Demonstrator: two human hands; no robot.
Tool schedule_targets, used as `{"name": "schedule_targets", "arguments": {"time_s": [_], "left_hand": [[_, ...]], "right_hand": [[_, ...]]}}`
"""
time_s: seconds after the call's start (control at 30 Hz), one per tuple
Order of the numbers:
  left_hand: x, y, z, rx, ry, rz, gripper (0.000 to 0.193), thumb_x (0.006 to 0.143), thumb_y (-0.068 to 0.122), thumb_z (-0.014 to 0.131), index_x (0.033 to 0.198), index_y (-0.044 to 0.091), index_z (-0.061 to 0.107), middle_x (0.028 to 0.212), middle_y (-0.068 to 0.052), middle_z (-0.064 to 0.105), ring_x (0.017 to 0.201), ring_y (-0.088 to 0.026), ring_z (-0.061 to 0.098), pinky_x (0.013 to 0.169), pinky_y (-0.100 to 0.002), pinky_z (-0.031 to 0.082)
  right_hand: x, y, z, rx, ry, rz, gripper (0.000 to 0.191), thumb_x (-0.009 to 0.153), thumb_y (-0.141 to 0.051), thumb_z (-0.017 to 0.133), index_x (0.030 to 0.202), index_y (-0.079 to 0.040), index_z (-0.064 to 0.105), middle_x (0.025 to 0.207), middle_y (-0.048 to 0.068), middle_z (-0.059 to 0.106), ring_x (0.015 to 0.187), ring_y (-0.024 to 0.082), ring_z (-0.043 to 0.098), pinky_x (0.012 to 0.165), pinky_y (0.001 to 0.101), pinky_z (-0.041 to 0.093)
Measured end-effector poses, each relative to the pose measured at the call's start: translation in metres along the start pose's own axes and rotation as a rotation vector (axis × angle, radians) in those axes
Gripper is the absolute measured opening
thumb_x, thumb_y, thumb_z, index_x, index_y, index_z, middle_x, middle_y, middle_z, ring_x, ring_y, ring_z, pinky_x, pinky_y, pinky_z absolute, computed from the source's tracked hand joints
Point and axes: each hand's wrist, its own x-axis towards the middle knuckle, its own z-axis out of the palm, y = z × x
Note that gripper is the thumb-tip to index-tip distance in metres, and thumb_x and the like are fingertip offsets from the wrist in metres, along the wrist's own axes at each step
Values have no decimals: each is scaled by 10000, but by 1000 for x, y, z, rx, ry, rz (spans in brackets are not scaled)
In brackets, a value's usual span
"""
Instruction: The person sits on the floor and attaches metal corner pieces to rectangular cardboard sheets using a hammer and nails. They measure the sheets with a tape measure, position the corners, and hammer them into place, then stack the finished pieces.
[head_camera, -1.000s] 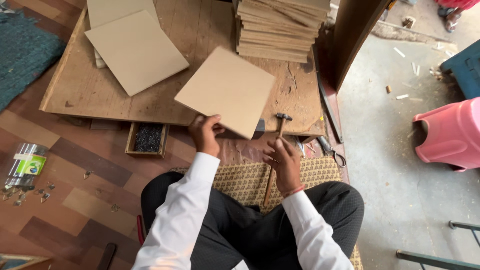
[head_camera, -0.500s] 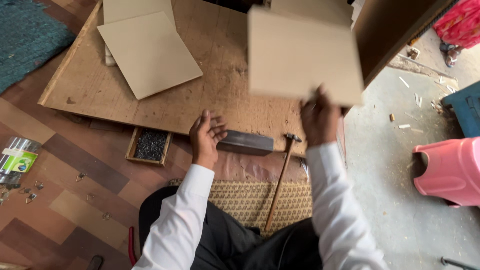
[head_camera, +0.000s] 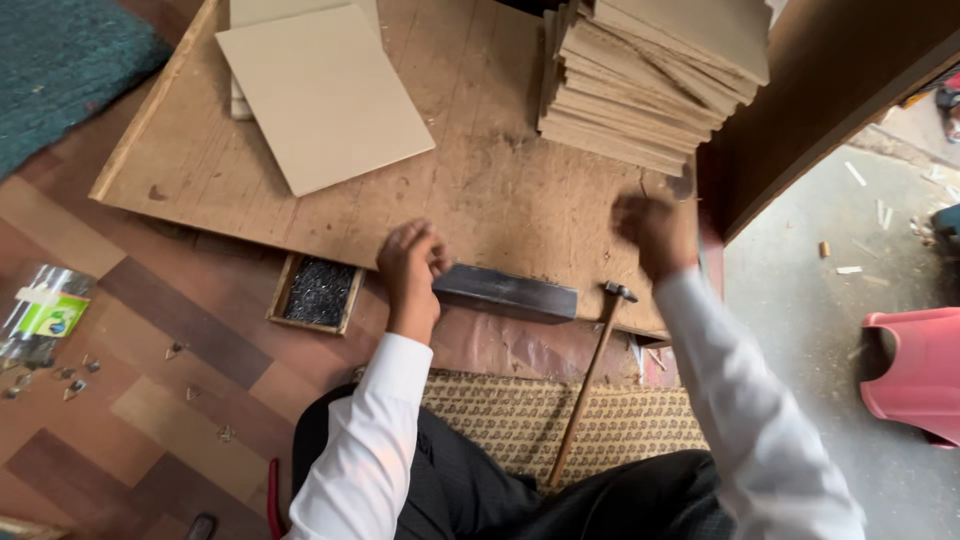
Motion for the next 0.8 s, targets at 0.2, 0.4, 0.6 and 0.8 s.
{"name": "schedule_targets", "arguments": {"time_s": [0.2, 0.4, 0.6, 0.8], "left_hand": [[70, 42, -37, -171, 254, 169, 98, 921, 44, 664, 944, 3, 578, 823, -37, 562, 699, -145, 542, 644, -309, 532], [94, 69, -40, -465, 189, 47, 283, 893, 167, 717, 1121, 9, 666, 1065, -97, 646, 958, -220, 597, 977, -411, 518], [80, 78, -31, -392, 151, 84, 503, 882, 273, 804, 1241, -29, 622, 1158, -134, 675, 1120, -292, 645, 1016, -406, 530], [69, 71, -17, -249, 42, 115, 425, 860, 216, 777, 1209, 16, 639, 1150, -96, 731, 1059, -220, 716, 961, -370, 589]], "right_hand": [[-194, 68, 42, -718, 312, 249, 644, 867, -193, 842, 1398, 30, 552, 1028, 226, 703, 899, 337, 687, 753, 494, 570], [-234, 104, 49, 53, 266, 656, 451, 884, -23, 665, 1311, 56, 542, 1016, 184, 739, 888, 267, 743, 803, 404, 627], [-197, 113, 8, 163, 470, 395, 351, 936, 28, 566, 1281, 34, 631, 1037, 171, 705, 790, 204, 648, 680, 319, 561], [-168, 108, -19, -27, 631, 139, 413, 930, -50, 724, 1318, 40, 613, 1084, 67, 723, 881, 113, 672, 700, 232, 517]]}}
